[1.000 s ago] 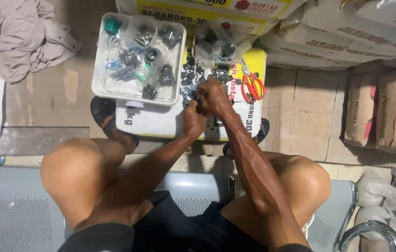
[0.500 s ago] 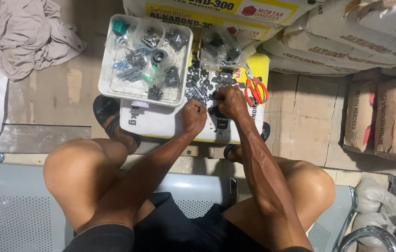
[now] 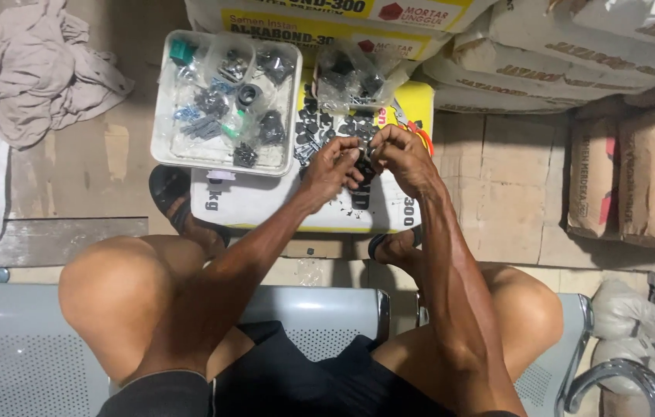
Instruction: Sorting small mechanical parts from a pile into a plastic organizer tray.
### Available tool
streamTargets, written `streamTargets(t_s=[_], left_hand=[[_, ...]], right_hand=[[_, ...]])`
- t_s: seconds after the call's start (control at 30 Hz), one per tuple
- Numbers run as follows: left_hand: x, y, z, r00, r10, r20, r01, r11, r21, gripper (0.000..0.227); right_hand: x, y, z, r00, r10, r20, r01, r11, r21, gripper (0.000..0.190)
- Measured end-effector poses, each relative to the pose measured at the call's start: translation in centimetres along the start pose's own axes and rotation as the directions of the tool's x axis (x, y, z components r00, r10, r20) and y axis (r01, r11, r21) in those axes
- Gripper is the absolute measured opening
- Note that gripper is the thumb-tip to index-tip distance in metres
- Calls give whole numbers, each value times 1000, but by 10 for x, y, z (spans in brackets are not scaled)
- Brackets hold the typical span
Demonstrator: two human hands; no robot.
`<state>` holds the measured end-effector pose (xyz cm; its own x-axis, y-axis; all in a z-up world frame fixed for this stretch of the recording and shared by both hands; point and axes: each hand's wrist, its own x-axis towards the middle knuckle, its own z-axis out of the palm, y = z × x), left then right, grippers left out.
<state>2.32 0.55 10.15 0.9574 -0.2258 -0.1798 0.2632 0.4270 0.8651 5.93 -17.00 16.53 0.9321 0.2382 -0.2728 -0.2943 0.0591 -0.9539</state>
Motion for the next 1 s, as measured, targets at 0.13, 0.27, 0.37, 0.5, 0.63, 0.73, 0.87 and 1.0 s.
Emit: streamTargets(t_s=[0.13,0.27,0.37,0.5,0.63,0.73,0.87,1.0], left_hand=[[7,14,-2,1000,-1,13,2,998,-58,27],[9,13,-5,990,-137,-18,132,979,-155,20],[15,8,-6,981,-181,-70,163,964,-208,14],[13,-2,-2,961,-226,-161,173,942,-289,11],[12,4,2,959,-214,-188,162,953,-256,11],[9,12,4,951,-224,-212,164,949,-267,11],[6,14,2,958,-238,-158,192,946,-262,12],[-2,13,-2,951,-286,-121,246,931,-268,12]], right_hand=[[-1,0,-1,1000,17,18,-19,993,120,22],[-4,-5,8,1000,-4,27,2,995,100,21],[-3,-17,12,990,-144,-4,143,984,-103,18],[3,-4,3,944,-328,26,307,850,-427,12],[8,5,5,931,-362,38,334,811,-480,9],[10,10,6,921,-388,18,336,772,-540,10],[1,16,12,934,-357,-8,317,838,-444,14],[-7,34,15,900,-436,-19,369,782,-503,13]])
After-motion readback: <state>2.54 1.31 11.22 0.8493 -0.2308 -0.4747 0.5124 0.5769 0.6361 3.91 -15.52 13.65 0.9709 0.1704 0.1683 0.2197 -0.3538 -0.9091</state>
